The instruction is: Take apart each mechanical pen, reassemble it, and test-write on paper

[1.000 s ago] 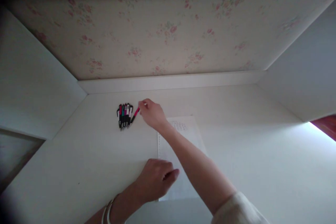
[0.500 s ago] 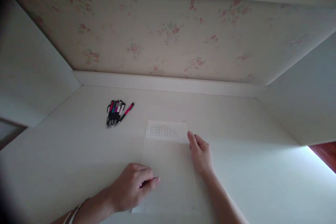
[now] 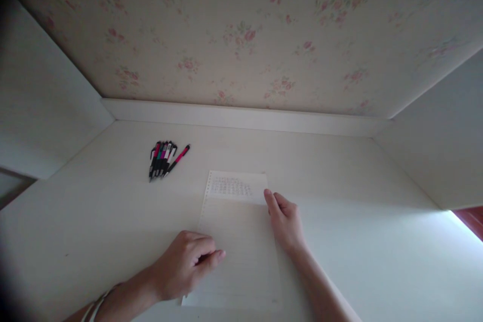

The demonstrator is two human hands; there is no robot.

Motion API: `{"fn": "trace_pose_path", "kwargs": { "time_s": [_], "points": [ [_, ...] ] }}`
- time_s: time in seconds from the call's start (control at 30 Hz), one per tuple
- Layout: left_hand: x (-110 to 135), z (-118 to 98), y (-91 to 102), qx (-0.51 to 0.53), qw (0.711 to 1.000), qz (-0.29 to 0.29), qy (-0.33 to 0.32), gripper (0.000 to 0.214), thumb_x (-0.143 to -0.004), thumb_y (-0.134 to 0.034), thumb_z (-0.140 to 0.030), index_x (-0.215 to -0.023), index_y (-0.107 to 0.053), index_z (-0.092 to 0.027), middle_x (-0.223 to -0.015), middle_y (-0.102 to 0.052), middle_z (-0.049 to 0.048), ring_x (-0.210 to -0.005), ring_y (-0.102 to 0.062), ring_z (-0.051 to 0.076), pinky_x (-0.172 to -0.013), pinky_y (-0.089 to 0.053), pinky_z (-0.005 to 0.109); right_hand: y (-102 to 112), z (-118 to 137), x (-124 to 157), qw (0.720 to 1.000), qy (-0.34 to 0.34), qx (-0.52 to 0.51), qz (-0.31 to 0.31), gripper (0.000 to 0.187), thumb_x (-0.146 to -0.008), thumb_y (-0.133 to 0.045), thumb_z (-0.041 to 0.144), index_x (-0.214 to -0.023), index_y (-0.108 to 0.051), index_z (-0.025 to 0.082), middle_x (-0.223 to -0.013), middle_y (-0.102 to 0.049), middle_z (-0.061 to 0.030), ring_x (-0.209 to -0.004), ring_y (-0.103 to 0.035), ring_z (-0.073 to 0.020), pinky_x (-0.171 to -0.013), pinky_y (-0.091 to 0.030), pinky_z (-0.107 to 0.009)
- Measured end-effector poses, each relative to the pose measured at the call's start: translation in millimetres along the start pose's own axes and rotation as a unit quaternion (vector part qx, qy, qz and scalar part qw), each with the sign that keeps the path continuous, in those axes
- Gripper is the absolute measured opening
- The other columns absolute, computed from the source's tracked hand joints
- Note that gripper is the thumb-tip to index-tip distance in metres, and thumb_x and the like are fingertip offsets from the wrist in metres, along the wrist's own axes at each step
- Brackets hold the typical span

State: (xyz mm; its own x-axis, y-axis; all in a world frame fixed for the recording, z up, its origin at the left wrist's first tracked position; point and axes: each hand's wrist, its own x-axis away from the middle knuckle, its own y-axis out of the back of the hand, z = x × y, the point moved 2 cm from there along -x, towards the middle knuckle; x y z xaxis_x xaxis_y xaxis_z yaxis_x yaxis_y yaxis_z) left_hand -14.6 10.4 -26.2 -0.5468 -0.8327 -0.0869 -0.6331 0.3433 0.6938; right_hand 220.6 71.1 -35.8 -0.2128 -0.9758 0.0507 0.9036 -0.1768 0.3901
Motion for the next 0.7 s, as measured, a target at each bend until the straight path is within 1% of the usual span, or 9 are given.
{"fn": "trace_pose_path", "kwargs": {
  "time_s": [0.2, 0.5, 0.7],
  "points": [
    [-0.5, -0.5, 0.7, 0.003, 1.0, 0.005, 0.008, 0.042, -0.097, -0.052, -0.029, -0.059, -0.036, -0.019, -0.052, -0.032, -0.0077, -0.048, -0.034, 0.008, -0.053, -0.022, 0.025, -0.4, 1.0, -1.0, 1.0, 0.005, 0.013, 0.008, 0.054, -0.087, -0.051, 0.066, -0.056, -0.036, 0.025, -0.054, -0.032, 0.0059, -0.048, -0.032, -0.0124, -0.045, -0.025, -0.026],
    [2.1, -0.3, 2.9, -0.007, 1.0, 0.011, -0.005, 0.039, -0.097, -0.051, -0.027, -0.061, -0.037, -0.019, -0.054, -0.036, -0.0073, -0.05, -0.037, 0.009, -0.054, -0.024, 0.025, -2.1, -1.1, -1.7, 1.0, 0.005, 0.025, 0.009, 0.054, -0.088, -0.052, 0.064, -0.055, -0.036, 0.024, -0.054, -0.032, 0.0059, -0.049, -0.031, -0.0122, -0.047, -0.025, -0.026],
    [2.0, -0.1, 2.0, -0.01, 1.0, 0.008, -0.013, 0.039, -0.098, -0.052, -0.027, -0.062, -0.037, -0.019, -0.054, -0.036, -0.0074, -0.05, -0.036, 0.009, -0.055, -0.024, 0.025, -3.7, -1.5, -4.6, 0.999, -0.008, 0.032, -0.007, 0.053, -0.089, -0.05, 0.064, -0.057, -0.037, 0.024, -0.055, -0.033, 0.0057, -0.049, -0.032, -0.012, -0.045, -0.025, -0.025]
  ]
}}
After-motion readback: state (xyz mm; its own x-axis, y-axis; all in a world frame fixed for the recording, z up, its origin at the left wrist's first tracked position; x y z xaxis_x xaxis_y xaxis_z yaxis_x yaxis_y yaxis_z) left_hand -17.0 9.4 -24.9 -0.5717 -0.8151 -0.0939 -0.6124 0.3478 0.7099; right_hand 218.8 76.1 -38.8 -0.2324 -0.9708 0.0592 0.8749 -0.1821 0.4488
